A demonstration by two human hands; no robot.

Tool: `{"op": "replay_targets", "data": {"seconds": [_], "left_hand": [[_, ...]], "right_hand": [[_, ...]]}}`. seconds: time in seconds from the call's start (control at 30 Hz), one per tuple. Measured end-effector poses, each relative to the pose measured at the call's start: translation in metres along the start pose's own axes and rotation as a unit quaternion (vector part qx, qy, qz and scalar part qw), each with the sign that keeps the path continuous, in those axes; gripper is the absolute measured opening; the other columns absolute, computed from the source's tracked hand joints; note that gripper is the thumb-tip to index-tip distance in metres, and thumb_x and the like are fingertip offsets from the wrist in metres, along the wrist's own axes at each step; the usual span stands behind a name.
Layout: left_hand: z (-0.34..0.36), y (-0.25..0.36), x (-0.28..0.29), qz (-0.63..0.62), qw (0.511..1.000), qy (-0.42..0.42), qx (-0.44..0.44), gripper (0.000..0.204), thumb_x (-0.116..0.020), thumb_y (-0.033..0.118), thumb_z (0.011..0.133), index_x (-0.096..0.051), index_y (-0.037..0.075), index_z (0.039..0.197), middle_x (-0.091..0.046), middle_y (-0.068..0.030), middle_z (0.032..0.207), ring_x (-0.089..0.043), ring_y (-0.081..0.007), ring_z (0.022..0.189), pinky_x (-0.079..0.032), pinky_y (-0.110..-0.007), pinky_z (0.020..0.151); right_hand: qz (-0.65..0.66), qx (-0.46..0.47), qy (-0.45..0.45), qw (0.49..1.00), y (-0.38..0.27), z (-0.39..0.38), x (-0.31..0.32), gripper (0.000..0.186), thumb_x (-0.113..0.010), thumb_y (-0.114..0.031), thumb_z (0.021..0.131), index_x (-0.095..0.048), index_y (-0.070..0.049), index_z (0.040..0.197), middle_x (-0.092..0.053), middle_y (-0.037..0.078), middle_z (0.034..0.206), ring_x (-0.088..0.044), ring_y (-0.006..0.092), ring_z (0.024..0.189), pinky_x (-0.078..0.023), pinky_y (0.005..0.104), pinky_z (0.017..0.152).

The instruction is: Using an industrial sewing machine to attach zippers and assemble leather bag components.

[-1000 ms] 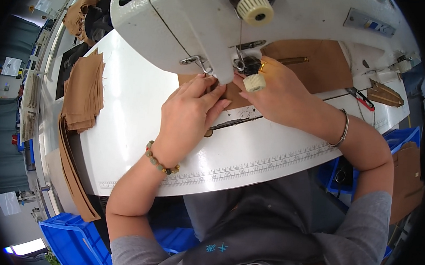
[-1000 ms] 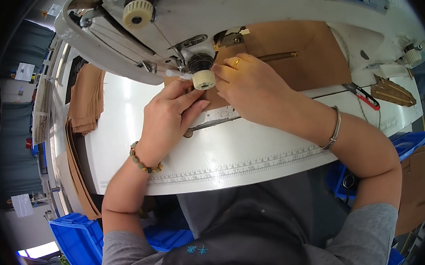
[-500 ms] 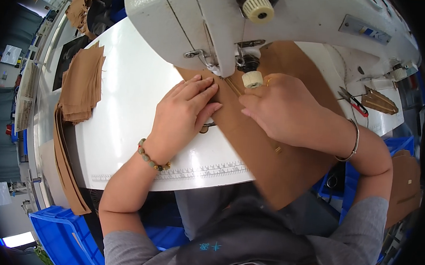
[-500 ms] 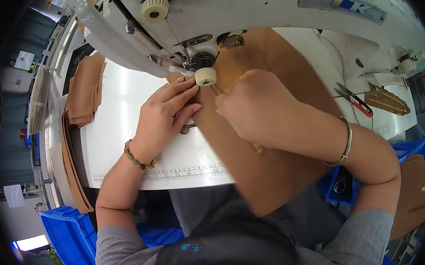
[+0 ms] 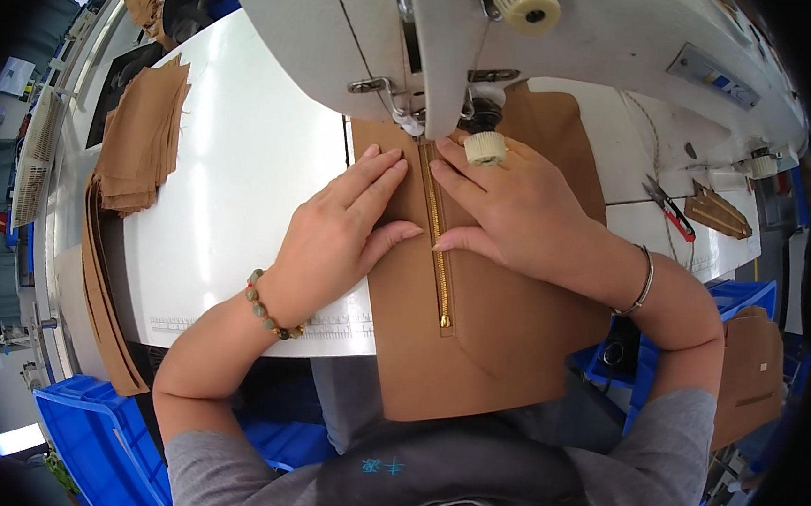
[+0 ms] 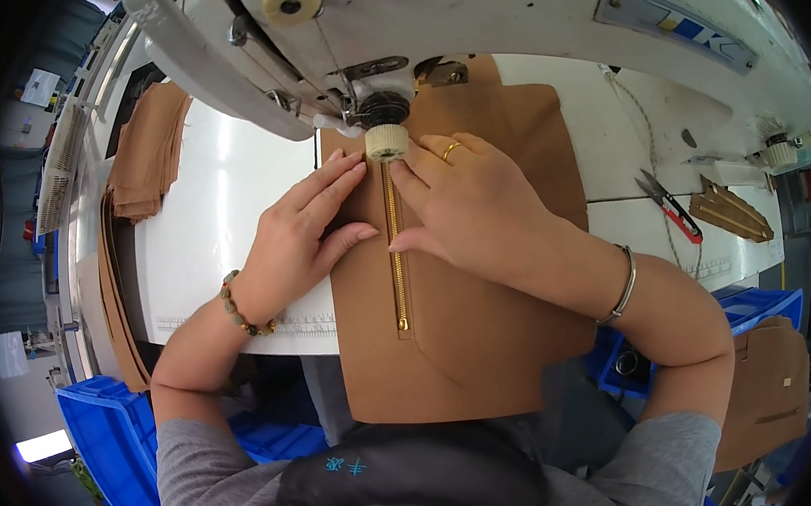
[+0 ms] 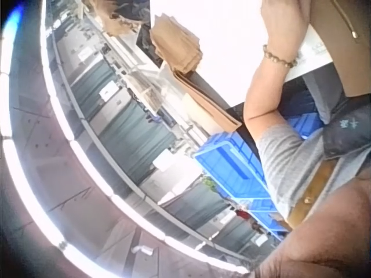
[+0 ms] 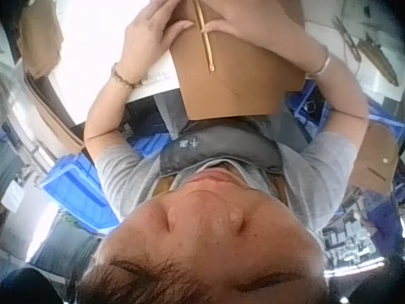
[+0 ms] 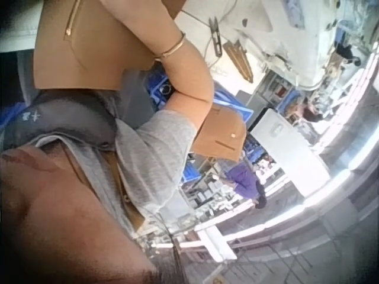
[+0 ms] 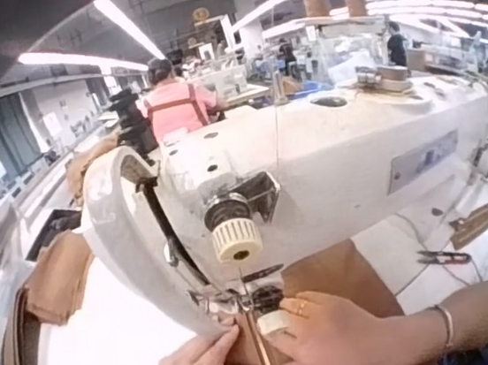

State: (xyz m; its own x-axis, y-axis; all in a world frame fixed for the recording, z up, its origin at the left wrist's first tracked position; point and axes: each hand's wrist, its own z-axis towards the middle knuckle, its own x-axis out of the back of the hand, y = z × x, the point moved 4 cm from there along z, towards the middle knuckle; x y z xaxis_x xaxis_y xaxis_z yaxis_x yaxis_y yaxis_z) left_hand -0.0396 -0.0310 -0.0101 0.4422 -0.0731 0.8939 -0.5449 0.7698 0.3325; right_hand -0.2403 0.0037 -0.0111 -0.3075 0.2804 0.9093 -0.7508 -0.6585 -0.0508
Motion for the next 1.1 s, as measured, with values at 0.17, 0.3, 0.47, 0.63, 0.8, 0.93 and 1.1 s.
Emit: {"op": "replay_targets", "data": {"seconds": [0.17, 0.3, 0.47, 0.63, 0.8, 0.93, 1.1], "left_hand": [[0.000, 0.005, -0.003, 0.007, 1.000, -0.006, 0.006, 0.064, -0.081, 0.028, 0.087, -0.060, -0.002, 0.141, -0.061, -0.0177, 0.146, -0.056, -0.0363, 0.139, -0.053, -0.043, 0.109], [0.001, 0.008, -0.005, 0.027, 1.000, -0.008, -0.011, 0.066, -0.080, 0.030, 0.087, -0.060, -0.002, 0.140, -0.060, -0.0179, 0.146, -0.056, -0.0368, 0.139, -0.053, -0.043, 0.109], [0.002, 0.011, -0.006, 0.046, 0.999, -0.014, -0.020, 0.065, -0.079, 0.031, 0.087, -0.061, -0.002, 0.139, -0.061, -0.0173, 0.146, -0.056, -0.0369, 0.139, -0.053, -0.043, 0.109], [0.005, 0.013, -0.004, 0.064, 0.997, -0.027, -0.031, 0.065, -0.076, 0.038, 0.087, -0.063, -0.004, 0.135, -0.062, -0.0166, 0.142, -0.059, -0.0355, 0.134, -0.050, -0.044, 0.111], [0.010, 0.013, 0.000, 0.078, 0.996, -0.030, -0.044, 0.065, -0.077, 0.040, 0.084, -0.065, -0.001, 0.134, -0.064, -0.0144, 0.140, -0.059, -0.0346, 0.132, -0.047, -0.045, 0.113], [0.011, 0.012, 0.001, 0.063, 0.997, -0.032, -0.043, 0.067, -0.078, 0.041, 0.082, -0.065, -0.001, 0.133, -0.066, -0.0144, 0.138, -0.059, -0.0341, 0.133, -0.046, -0.046, 0.114], [0.010, 0.010, 0.000, 0.047, 0.998, -0.024, -0.041, 0.067, -0.078, 0.040, 0.082, -0.065, -0.001, 0.133, -0.065, -0.0143, 0.139, -0.060, -0.0339, 0.132, -0.049, -0.044, 0.112]], "right_hand": [[-0.013, -0.002, -0.005, 1.000, -0.002, 0.002, 0.000, 0.073, -0.079, -0.053, 0.079, -0.068, 0.003, 0.125, -0.069, 0.015, 0.118, -0.062, 0.0303, 0.118, -0.048, 0.0421, 0.105], [-0.003, -0.005, -0.013, 1.000, -0.002, 0.001, -0.002, 0.073, -0.079, -0.053, 0.079, -0.068, 0.003, 0.126, -0.068, 0.015, 0.118, -0.062, 0.0302, 0.119, -0.047, 0.0426, 0.107], [-0.002, -0.006, -0.016, 1.000, -0.002, 0.001, -0.002, 0.074, -0.079, -0.052, 0.079, -0.067, 0.003, 0.127, -0.068, 0.015, 0.119, -0.061, 0.0302, 0.119, -0.046, 0.0436, 0.108], [-0.008, -0.003, -0.006, 1.000, -0.003, 0.002, -0.001, 0.073, -0.079, -0.052, 0.078, -0.067, 0.003, 0.125, -0.068, 0.015, 0.119, -0.062, 0.0300, 0.118, -0.045, 0.0439, 0.108], [-0.018, -0.001, -0.016, 1.000, -0.001, 0.004, -0.002, 0.076, -0.080, -0.054, 0.077, -0.067, 0.003, 0.125, -0.068, 0.015, 0.118, -0.062, 0.0292, 0.116, -0.045, 0.0438, 0.108], [-0.028, 0.001, 0.022, 0.999, 0.001, 0.008, 0.008, 0.069, -0.080, -0.058, 0.072, -0.070, -0.003, 0.113, -0.068, 0.010, 0.103, -0.067, 0.0259, 0.100, -0.048, 0.0418, 0.102], [-0.055, -0.054, -0.040, 0.996, 0.006, 0.009, 0.012, 0.063, -0.080, -0.062, 0.068, -0.069, -0.009, 0.100, -0.064, 0.004, 0.089, -0.067, 0.0222, 0.084, -0.051, 0.0372, 0.085]]}}
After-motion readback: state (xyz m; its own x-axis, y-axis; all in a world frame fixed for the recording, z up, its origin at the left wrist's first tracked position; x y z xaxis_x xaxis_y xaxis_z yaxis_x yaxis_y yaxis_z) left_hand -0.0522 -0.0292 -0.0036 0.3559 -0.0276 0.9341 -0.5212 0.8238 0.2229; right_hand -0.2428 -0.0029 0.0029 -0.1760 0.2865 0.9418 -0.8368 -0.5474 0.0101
